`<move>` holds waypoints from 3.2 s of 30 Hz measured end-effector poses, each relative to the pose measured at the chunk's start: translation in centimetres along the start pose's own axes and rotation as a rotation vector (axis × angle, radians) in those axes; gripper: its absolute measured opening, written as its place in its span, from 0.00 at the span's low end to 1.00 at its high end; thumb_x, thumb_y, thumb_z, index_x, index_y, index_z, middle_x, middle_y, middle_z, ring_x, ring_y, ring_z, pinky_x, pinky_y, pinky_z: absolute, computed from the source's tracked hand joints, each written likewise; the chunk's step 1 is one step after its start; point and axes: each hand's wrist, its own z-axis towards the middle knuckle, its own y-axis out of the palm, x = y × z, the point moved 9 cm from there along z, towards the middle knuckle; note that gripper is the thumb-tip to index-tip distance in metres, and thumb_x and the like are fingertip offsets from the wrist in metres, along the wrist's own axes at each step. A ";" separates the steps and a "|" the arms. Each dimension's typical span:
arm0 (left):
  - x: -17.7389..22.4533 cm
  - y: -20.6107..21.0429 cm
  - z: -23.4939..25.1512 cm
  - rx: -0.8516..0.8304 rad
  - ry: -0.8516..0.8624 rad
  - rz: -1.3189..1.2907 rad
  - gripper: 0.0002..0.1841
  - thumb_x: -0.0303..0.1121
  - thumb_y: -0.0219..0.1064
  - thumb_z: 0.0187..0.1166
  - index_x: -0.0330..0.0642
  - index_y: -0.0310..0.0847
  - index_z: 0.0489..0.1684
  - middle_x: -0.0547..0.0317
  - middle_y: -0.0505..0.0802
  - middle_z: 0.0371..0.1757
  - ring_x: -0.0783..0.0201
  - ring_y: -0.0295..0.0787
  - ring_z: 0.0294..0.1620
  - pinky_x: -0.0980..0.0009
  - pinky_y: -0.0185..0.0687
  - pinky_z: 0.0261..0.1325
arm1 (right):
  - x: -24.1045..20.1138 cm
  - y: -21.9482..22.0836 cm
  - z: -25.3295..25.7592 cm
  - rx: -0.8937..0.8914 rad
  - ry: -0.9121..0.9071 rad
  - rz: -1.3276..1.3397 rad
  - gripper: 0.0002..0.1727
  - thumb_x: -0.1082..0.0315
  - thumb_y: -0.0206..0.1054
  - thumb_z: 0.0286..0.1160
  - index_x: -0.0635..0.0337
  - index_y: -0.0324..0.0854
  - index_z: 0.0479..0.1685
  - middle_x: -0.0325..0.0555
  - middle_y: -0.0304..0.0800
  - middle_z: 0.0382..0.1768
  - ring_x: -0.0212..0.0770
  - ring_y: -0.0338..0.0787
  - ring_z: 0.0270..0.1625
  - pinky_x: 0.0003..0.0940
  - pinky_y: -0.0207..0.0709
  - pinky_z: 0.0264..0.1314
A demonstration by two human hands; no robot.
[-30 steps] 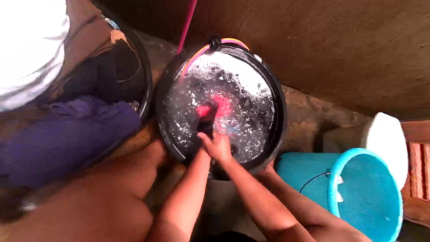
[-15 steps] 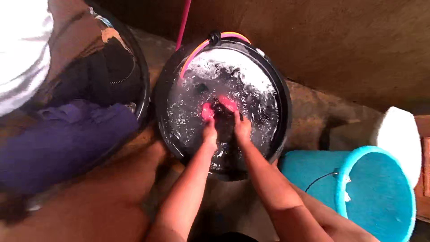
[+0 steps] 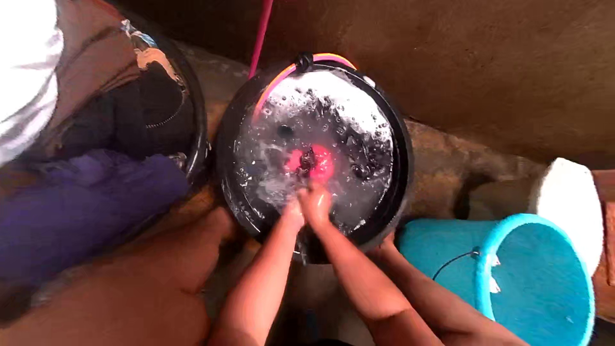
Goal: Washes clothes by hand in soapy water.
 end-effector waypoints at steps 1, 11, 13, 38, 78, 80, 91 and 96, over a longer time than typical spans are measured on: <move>0.9 0.9 -0.7 0.000 -0.009 0.070 0.25 0.46 0.42 0.97 0.36 0.72 0.76 0.39 0.84 0.66 0.49 0.81 0.62 0.47 0.79 0.61 | 1.9 -0.9 1.5 0.001 0.067 0.072 0.23 0.51 0.67 0.83 0.64 0.89 0.57 0.66 0.92 0.52 0.67 0.90 0.60 0.70 0.78 0.65; 2.5 0.0 1.0 -0.168 0.292 0.451 0.41 0.46 0.66 0.86 0.44 0.46 0.96 0.38 0.62 0.92 0.40 0.61 0.90 0.39 0.62 0.85 | 11.9 -1.2 2.6 -0.288 0.040 0.104 0.32 0.52 0.81 0.69 0.68 0.82 0.64 0.65 0.85 0.65 0.59 0.83 0.71 0.59 0.73 0.78; 0.0 0.1 1.3 -0.190 0.244 0.639 0.39 0.50 0.63 0.88 0.35 0.55 0.91 0.33 0.69 0.88 0.40 0.64 0.89 0.41 0.60 0.87 | 14.0 0.1 2.3 -0.355 0.170 0.064 0.31 0.50 0.76 0.75 0.66 0.82 0.68 0.66 0.85 0.67 0.59 0.83 0.73 0.59 0.72 0.79; 3.2 -1.1 -5.0 -0.011 0.342 1.467 0.36 0.50 0.74 0.75 0.49 0.73 0.85 0.39 0.68 0.89 0.36 0.57 0.91 0.33 0.55 0.88 | 11.7 -6.5 -3.6 0.029 0.429 0.161 0.36 0.71 0.74 0.67 0.65 0.67 0.79 0.74 0.70 0.77 0.68 0.75 0.78 0.63 0.76 0.73; 17.9 15.5 -23.0 -0.602 0.725 0.124 0.28 0.55 0.53 0.91 0.45 0.69 0.80 0.49 0.92 0.63 0.53 0.91 0.64 0.48 0.89 0.66 | -6.0 -26.7 -3.1 0.221 -0.293 1.259 0.29 0.58 0.72 0.75 0.60 0.75 0.75 0.52 0.91 0.55 0.44 0.93 0.55 0.46 0.89 0.58; 17.4 13.7 -21.9 -0.300 0.800 0.102 0.36 0.49 0.71 0.82 0.41 0.61 0.84 0.47 0.90 0.66 0.55 0.90 0.66 0.52 0.89 0.69 | -6.2 -24.7 -3.0 0.226 -0.222 1.145 0.31 0.47 0.73 0.76 0.58 0.80 0.72 0.52 0.90 0.58 0.45 0.91 0.59 0.49 0.86 0.63; 17.9 11.9 -25.3 -0.143 1.269 0.020 0.29 0.49 0.49 0.94 0.34 0.60 0.82 0.54 0.83 0.70 0.73 0.80 0.72 0.73 0.73 0.80 | -9.8 -21.8 -8.2 0.482 -0.339 1.144 0.23 0.54 0.82 0.67 0.64 0.89 0.50 0.45 0.96 0.40 0.33 0.94 0.47 0.36 0.87 0.56; 18.1 10.6 -23.1 0.012 1.076 0.157 0.27 0.55 0.58 0.89 0.37 0.80 0.65 0.56 0.93 0.51 0.67 0.91 0.55 0.65 0.87 0.65 | -10.1 -20.3 -7.1 0.395 -0.337 1.160 0.16 0.56 0.76 0.76 0.63 0.90 0.43 0.45 0.95 0.36 0.34 0.94 0.43 0.38 0.87 0.53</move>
